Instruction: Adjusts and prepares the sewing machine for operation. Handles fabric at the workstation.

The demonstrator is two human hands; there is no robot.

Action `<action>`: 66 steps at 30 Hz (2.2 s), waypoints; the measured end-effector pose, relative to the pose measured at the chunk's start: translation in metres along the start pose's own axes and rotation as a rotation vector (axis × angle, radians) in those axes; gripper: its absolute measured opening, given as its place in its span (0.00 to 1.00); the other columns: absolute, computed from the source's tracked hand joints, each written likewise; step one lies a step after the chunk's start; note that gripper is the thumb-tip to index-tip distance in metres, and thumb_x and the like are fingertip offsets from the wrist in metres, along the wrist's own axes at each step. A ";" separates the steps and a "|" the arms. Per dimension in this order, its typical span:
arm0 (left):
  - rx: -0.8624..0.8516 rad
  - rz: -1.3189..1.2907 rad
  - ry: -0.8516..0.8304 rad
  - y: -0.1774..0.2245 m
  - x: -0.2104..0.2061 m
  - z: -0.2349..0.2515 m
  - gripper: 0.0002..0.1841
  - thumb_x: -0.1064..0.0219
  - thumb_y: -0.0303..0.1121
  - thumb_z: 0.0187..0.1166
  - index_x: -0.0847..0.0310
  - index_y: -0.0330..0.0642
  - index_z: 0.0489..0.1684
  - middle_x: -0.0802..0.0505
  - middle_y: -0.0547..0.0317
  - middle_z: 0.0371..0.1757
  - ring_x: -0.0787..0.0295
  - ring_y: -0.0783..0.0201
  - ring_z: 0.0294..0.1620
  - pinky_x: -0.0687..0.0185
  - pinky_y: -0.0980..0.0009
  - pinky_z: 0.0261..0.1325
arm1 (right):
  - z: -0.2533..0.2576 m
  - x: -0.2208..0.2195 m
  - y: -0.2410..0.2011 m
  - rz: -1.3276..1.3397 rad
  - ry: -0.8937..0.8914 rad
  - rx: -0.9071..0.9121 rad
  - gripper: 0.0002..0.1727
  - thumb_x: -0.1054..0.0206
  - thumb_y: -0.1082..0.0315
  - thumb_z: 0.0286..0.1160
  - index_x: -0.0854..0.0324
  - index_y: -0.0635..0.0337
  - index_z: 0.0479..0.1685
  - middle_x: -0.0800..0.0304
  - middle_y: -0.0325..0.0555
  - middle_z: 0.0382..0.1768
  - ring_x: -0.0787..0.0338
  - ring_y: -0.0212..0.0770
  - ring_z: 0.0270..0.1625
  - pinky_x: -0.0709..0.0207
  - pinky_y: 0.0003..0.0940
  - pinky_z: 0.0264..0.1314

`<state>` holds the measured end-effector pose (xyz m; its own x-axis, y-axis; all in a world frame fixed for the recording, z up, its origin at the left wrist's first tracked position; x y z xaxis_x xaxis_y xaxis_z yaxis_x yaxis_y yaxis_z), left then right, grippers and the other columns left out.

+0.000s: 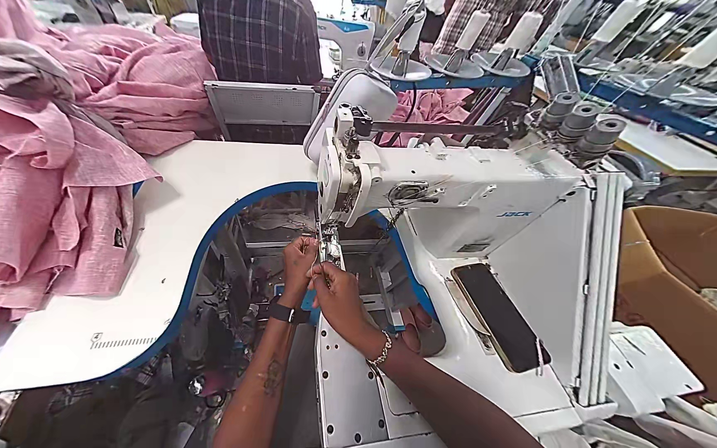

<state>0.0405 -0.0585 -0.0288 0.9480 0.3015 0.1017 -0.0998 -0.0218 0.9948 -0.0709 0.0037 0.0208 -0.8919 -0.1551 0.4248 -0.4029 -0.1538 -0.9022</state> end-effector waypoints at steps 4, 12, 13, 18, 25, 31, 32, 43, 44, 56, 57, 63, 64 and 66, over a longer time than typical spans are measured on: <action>0.249 -0.483 -0.189 -0.003 -0.014 -0.013 0.12 0.53 0.23 0.90 0.24 0.35 0.39 0.20 0.68 0.23 0.25 0.78 0.21 0.25 0.82 0.28 | -0.002 0.005 0.002 0.152 0.010 -0.090 0.13 0.46 0.74 0.84 0.15 0.69 0.50 0.11 0.44 0.35 0.18 0.28 0.21 0.20 0.24 0.27; 0.212 -0.661 -0.564 0.008 0.036 -0.086 0.09 0.41 0.34 0.84 0.19 0.52 0.31 0.23 0.79 0.20 0.33 0.85 0.16 0.36 0.88 0.20 | 0.007 0.004 0.009 0.447 -0.004 -0.432 0.15 0.50 0.67 0.95 0.24 0.69 0.61 0.05 0.46 0.34 0.18 0.27 0.15 0.31 0.19 0.13; 0.198 -0.605 -0.614 0.007 0.038 -0.091 0.08 0.40 0.35 0.84 0.20 0.53 0.31 0.22 0.80 0.20 0.33 0.85 0.16 0.36 0.88 0.21 | 0.010 0.004 0.008 0.516 -0.005 -0.479 0.14 0.50 0.66 0.95 0.24 0.68 0.57 0.05 0.46 0.32 0.19 0.26 0.14 0.33 0.18 0.12; 0.118 -0.238 -0.678 0.009 0.034 -0.077 0.15 0.51 0.34 0.88 0.23 0.51 0.30 0.21 0.80 0.22 0.28 0.84 0.20 0.32 0.85 0.26 | 0.026 0.005 0.007 0.515 0.008 -0.374 0.10 0.47 0.80 0.85 0.19 0.66 0.39 0.36 0.30 0.14 0.40 0.21 0.12 0.45 0.16 0.14; 0.007 -0.326 -0.340 0.029 0.008 -0.020 0.16 0.46 0.25 0.83 0.13 0.35 0.26 0.10 0.61 0.43 0.16 0.76 0.46 0.22 0.77 0.54 | -0.020 -0.007 -0.031 -0.366 0.128 0.324 0.09 0.37 0.76 0.65 0.10 0.68 0.35 0.13 0.53 0.20 0.10 0.52 0.24 0.21 0.50 0.27; 0.141 -0.949 0.030 0.016 0.006 -0.028 0.25 0.63 0.28 0.94 0.23 0.43 0.23 0.10 0.63 0.21 0.09 0.72 0.26 0.12 0.78 0.34 | -0.015 -0.001 -0.017 -0.133 0.093 0.211 0.11 0.38 0.73 0.72 0.10 0.69 0.40 0.15 0.44 0.19 0.17 0.37 0.19 0.24 0.35 0.25; 0.128 -0.917 0.031 0.018 0.008 -0.032 0.25 0.63 0.27 0.93 0.26 0.45 0.21 0.13 0.67 0.18 0.14 0.74 0.21 0.16 0.80 0.30 | -0.011 0.002 -0.006 0.016 0.038 0.035 0.12 0.43 0.73 0.80 0.13 0.68 0.44 0.15 0.39 0.20 0.20 0.30 0.18 0.25 0.27 0.24; 0.236 -0.590 -0.505 0.030 0.021 -0.130 0.22 0.50 0.33 0.88 0.18 0.52 0.18 0.18 0.76 0.14 0.29 0.85 0.10 0.36 0.88 0.13 | 0.004 0.010 0.012 0.606 -0.069 -0.480 0.13 0.51 0.78 0.88 0.20 0.68 0.55 0.33 0.30 0.12 0.38 0.21 0.10 0.44 0.15 0.12; 0.227 -0.519 -0.422 0.026 0.028 -0.118 0.21 0.53 0.33 0.89 0.18 0.48 0.22 0.17 0.74 0.13 0.27 0.84 0.09 0.34 0.87 0.12 | 0.005 0.009 0.008 0.471 -0.099 -0.376 0.11 0.50 0.77 0.87 0.20 0.66 0.50 0.36 0.28 0.13 0.38 0.21 0.12 0.43 0.17 0.15; -0.200 -0.694 0.039 0.036 0.064 -0.036 0.26 0.67 0.30 0.93 0.22 0.48 0.27 0.07 0.68 0.24 0.05 0.69 0.34 0.09 0.67 0.55 | -0.041 -0.019 -0.026 -0.043 -0.159 0.214 0.13 0.42 0.74 0.77 0.11 0.69 0.46 0.07 0.51 0.32 0.10 0.40 0.26 0.15 0.38 0.33; -0.261 -0.656 0.056 0.040 0.077 -0.042 0.27 0.66 0.30 0.93 0.20 0.50 0.26 0.09 0.72 0.22 0.07 0.71 0.33 0.10 0.66 0.57 | -0.028 -0.015 -0.016 0.013 -0.213 0.034 0.15 0.46 0.73 0.84 0.13 0.69 0.48 0.07 0.48 0.35 0.12 0.35 0.26 0.15 0.33 0.34; -0.388 -0.609 -0.224 0.048 0.087 -0.073 0.20 0.41 0.53 0.86 0.07 0.59 0.29 0.02 0.70 0.44 0.06 0.69 0.53 0.15 0.64 0.68 | -0.013 -0.013 0.005 0.459 -0.245 -0.425 0.14 0.53 0.72 0.93 0.23 0.69 0.56 0.08 0.42 0.30 0.19 0.25 0.16 0.30 0.18 0.17; -0.352 -0.636 -0.320 0.050 0.081 -0.084 0.19 0.40 0.55 0.85 0.09 0.61 0.28 0.04 0.74 0.32 0.05 0.73 0.42 0.12 0.66 0.62 | -0.012 -0.010 0.005 0.548 -0.185 -0.462 0.15 0.56 0.72 0.94 0.26 0.70 0.63 0.06 0.45 0.34 0.18 0.26 0.16 0.30 0.18 0.15; -0.248 -0.610 -0.570 0.051 0.066 -0.116 0.21 0.43 0.55 0.86 0.11 0.60 0.26 0.09 0.77 0.23 0.09 0.76 0.30 0.09 0.70 0.50 | -0.008 -0.004 0.008 0.707 -0.107 -0.556 0.17 0.59 0.67 0.97 0.33 0.65 0.71 0.04 0.47 0.36 0.17 0.27 0.16 0.32 0.18 0.14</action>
<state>0.0634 0.0709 0.0272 0.8574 -0.3319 -0.3933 0.4750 0.2162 0.8530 -0.0718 0.0107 0.0115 -0.9565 -0.1282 -0.2622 0.1657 0.5010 -0.8494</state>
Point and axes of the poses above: each hand's wrist, its own z-axis towards the middle knuckle, its own x-axis out of the back of the hand, y = z × x, the point moved 8 cm from there along z, towards the middle knuckle
